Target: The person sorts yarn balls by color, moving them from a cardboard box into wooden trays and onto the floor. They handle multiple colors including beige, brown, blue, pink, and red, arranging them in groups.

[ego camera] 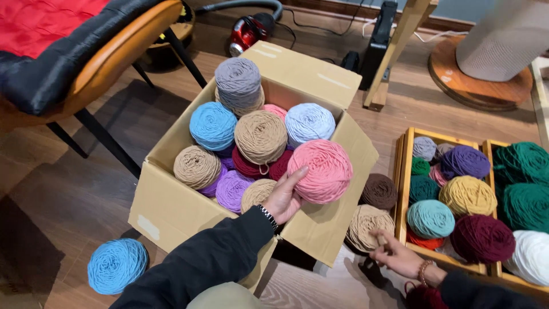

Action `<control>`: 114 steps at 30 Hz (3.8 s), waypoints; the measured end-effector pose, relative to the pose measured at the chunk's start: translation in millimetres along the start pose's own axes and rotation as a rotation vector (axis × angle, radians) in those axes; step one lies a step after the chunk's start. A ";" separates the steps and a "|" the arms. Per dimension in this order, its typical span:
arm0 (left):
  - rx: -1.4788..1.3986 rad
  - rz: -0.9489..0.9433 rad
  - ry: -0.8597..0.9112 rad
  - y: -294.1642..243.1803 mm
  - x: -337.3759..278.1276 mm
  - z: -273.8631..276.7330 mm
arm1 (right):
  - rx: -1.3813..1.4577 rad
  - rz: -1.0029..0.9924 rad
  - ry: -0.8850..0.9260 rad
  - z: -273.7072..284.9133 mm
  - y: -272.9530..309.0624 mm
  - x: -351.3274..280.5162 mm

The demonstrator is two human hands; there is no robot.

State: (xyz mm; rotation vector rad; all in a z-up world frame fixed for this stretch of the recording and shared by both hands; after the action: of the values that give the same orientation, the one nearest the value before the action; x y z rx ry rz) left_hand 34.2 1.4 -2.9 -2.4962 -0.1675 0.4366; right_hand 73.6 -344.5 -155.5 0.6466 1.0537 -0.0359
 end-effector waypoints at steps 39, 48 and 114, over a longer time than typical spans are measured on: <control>0.143 0.049 -0.039 -0.6 0.8 1.1 | -0.377 0.115 -0.137 4.4 11.6 -16.7; 0.146 0.053 -0.040 -3.6 -2.8 -6.7 | -0.399 0.010 -0.067 3.9 -12.4 5.9; 0.141 -0.543 -1.261 -209.5 -300.2 411.2 | -0.484 0.844 -0.305 -62.3 367.9 -23.2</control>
State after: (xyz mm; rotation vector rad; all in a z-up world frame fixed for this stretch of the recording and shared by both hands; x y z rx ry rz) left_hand -393.9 328.0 -117.3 -1.5791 -1.1863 1.6038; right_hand 132.5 -18.9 18.6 0.5725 0.4064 0.8078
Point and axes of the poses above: each hand's wrist, its own x-axis towards the middle knuckle, its own z-axis out of the back of the hand, y = z × x, the point moved 4 cm from there along x, towards the middle knuckle, and after that the axes turned 10 degrees about -z, right-handed, at the moved point
